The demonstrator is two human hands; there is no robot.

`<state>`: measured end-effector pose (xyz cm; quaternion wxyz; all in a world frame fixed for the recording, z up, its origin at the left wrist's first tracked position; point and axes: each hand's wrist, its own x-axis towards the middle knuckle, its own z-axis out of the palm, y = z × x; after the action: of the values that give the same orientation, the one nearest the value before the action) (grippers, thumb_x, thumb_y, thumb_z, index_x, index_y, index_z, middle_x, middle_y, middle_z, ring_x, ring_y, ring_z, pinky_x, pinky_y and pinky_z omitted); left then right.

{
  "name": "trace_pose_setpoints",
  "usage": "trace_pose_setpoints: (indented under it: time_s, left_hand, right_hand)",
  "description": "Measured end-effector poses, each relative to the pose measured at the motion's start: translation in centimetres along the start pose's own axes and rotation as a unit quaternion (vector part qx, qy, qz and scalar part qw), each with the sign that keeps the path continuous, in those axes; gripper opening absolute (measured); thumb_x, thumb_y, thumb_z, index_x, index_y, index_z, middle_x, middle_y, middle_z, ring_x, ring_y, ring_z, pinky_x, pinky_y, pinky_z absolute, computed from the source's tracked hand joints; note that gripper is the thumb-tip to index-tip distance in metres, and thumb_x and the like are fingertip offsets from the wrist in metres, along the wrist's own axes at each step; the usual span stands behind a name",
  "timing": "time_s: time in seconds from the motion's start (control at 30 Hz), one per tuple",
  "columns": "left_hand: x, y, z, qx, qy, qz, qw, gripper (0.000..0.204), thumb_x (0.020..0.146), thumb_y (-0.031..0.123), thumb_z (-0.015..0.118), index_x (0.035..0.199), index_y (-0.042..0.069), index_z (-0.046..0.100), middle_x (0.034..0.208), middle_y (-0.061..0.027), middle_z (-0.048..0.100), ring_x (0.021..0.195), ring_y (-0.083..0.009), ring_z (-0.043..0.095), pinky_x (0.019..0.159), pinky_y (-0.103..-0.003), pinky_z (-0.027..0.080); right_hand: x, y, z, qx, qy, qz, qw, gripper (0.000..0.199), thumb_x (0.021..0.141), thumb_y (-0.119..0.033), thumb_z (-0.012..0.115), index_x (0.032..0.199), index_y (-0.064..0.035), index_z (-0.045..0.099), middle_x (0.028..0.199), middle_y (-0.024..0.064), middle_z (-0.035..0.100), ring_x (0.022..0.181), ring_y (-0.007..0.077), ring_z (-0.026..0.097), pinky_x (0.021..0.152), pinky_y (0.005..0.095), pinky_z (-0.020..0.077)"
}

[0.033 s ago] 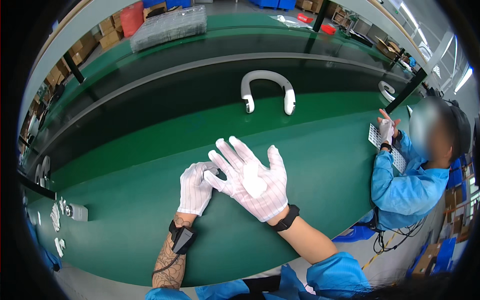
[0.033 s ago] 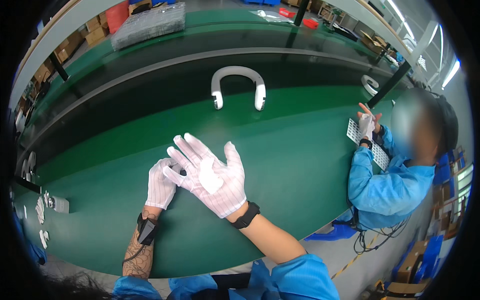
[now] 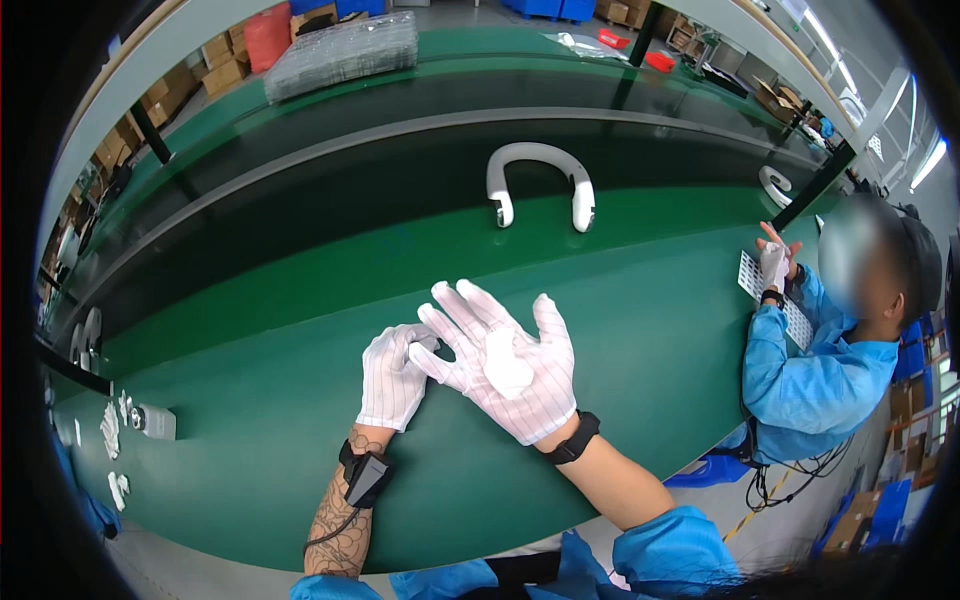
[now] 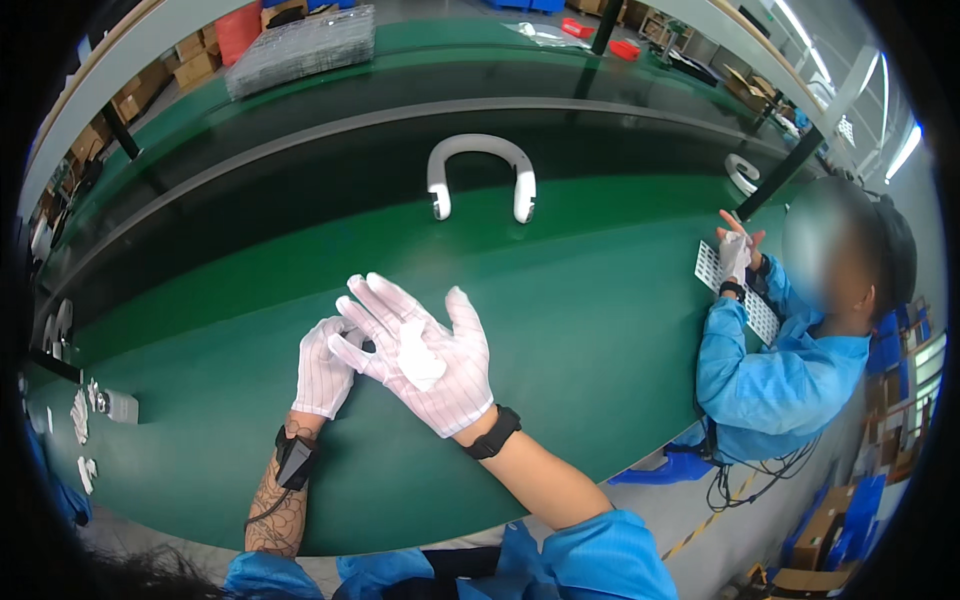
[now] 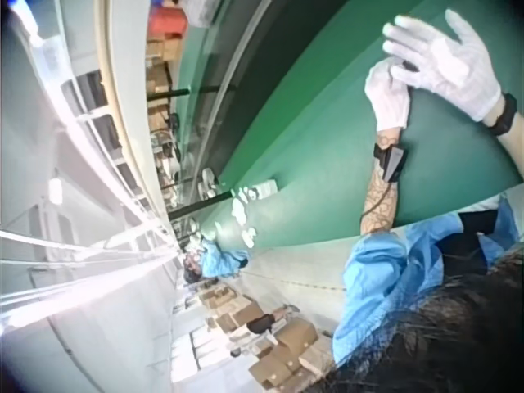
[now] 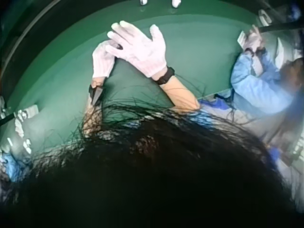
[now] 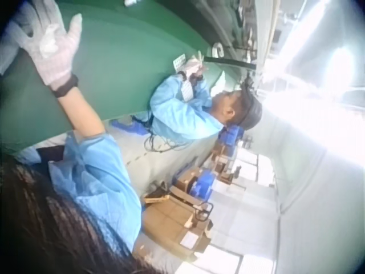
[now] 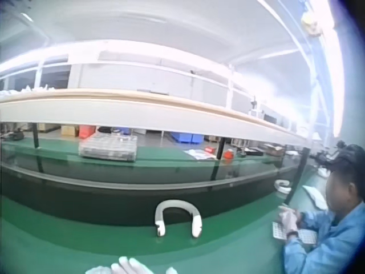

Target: Assembling and cleaning white plastic consumer electronic components on a factory assembly line.

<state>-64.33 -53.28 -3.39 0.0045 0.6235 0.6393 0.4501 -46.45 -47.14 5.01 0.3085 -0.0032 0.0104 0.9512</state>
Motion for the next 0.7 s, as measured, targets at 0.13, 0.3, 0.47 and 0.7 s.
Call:
trace_pose_setpoints:
  time_s: [0.13, 0.3, 0.47, 0.7]
  left_hand:
    - [-0.4, -0.5, 0.1, 0.026, -0.020, -0.047, 0.998, 0.008, 0.089, 0.007, 0.073, 0.092, 0.007, 0.066, 0.088, -0.0091, 0.073, 0.080, -0.0322, 0.069, 0.072, -0.044, 0.053]
    - [-0.1, 0.4, -0.3, -0.007, 0.005, -0.025, 1.000, 0.006, 0.090, 0.005, 0.071, 0.094, 0.009, 0.070, 0.089, -0.0074, 0.074, 0.079, -0.0307, 0.069, 0.075, -0.042, 0.055]
    - [0.0, 0.3, 0.1, -0.026, -0.003, -0.004, 1.000, 0.007, 0.092, 0.004, 0.069, 0.096, 0.009, 0.070, 0.087, -0.0059, 0.075, 0.079, -0.0299, 0.069, 0.075, -0.041, 0.055]
    - [0.0, 0.5, -0.6, 0.011, -0.014, -0.032, 0.999, 0.007, 0.092, 0.007, 0.069, 0.099, 0.009, 0.068, 0.085, -0.0067, 0.071, 0.077, -0.0298, 0.065, 0.073, -0.042, 0.052]
  right_hand:
    - [0.0, 0.8, -0.5, -0.048, 0.015, 0.007, 0.999, 0.088, 0.109, -0.069, 0.020, 0.159, 0.0000, 0.039, 0.163, 0.0196, 0.043, 0.154, 0.0407, 0.037, 0.126, 0.0684, 0.0268]
    - [-0.1, 0.0, -0.8, 0.012, 0.012, -0.015, 1.000, 0.081, 0.109, -0.067, 0.027, 0.157, -0.0048, 0.044, 0.159, 0.0177, 0.047, 0.148, 0.0371, 0.045, 0.120, 0.0650, 0.0399]
    - [-0.2, -1.6, -1.4, 0.105, 0.000, -0.015, 0.994, 0.080, 0.107, -0.072, 0.028, 0.158, -0.0119, 0.045, 0.159, 0.0158, 0.047, 0.145, 0.0334, 0.049, 0.112, 0.0631, 0.0501]
    - [-0.2, -0.9, -1.4, 0.151, -0.045, 0.126, 0.979, 0.093, 0.100, -0.085, 0.023, 0.168, -0.0215, 0.029, 0.161, 0.0154, 0.043, 0.129, 0.0285, 0.057, 0.073, 0.0481, 0.0639]
